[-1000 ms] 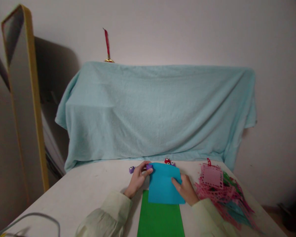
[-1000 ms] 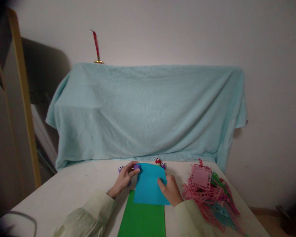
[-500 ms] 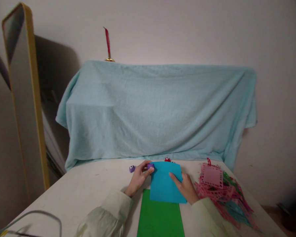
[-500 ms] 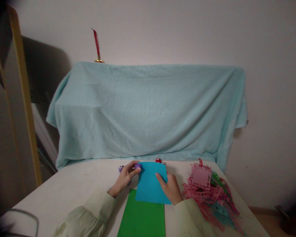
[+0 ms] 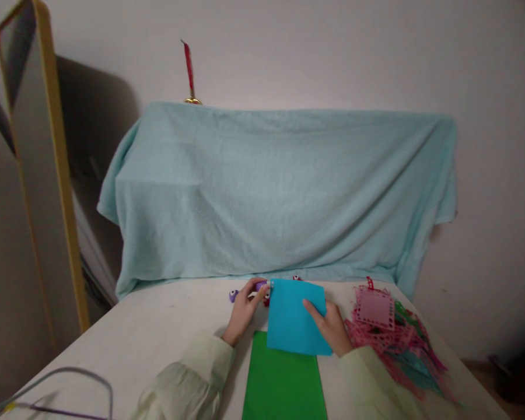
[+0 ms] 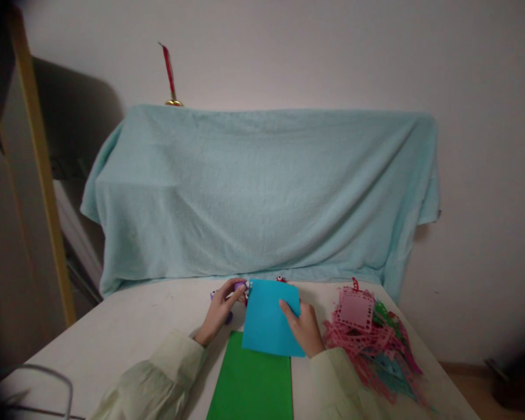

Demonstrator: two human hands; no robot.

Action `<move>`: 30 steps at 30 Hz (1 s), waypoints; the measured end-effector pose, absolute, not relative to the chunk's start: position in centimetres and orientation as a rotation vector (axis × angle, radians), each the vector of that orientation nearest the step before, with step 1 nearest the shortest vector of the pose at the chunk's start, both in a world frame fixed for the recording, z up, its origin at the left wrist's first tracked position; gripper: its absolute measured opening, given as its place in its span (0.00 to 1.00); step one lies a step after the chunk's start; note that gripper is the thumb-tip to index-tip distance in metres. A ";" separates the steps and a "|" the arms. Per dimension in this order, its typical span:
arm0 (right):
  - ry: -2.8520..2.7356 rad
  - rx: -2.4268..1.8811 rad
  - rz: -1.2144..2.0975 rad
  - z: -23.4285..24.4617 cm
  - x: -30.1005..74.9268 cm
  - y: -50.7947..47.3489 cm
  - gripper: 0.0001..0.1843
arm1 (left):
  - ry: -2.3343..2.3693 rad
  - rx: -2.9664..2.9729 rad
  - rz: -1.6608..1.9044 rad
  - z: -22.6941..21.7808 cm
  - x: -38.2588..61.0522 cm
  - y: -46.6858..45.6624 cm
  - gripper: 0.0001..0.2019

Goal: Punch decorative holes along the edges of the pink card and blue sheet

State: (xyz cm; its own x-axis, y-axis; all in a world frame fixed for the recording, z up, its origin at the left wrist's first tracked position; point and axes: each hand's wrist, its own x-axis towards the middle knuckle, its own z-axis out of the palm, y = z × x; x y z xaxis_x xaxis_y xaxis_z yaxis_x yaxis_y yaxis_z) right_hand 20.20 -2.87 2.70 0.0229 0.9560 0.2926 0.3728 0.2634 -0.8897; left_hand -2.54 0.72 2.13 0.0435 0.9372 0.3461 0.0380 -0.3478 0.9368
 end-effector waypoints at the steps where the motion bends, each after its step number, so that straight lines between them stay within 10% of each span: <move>1: -1.517 -1.283 0.750 2.8 20.2 -2.9 0.19 | 1.025 1.514 1.419 2.1 -2.6 0.7 0.17; 30: -0.862 -1.281 1.154 1.7 20.6 -2.3 0.26 | 0.604 0.788 1.208 1.6 -3.9 1.8 0.20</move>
State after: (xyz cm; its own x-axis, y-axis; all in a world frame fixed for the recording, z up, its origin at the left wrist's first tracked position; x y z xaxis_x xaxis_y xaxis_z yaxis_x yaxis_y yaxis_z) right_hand 20.64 -2.30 1.71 0.2464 0.9620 -0.1177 -0.1602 -0.0794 -0.9839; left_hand -3.92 1.83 1.64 0.2593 0.9658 0.0001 -0.5789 0.1553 0.8004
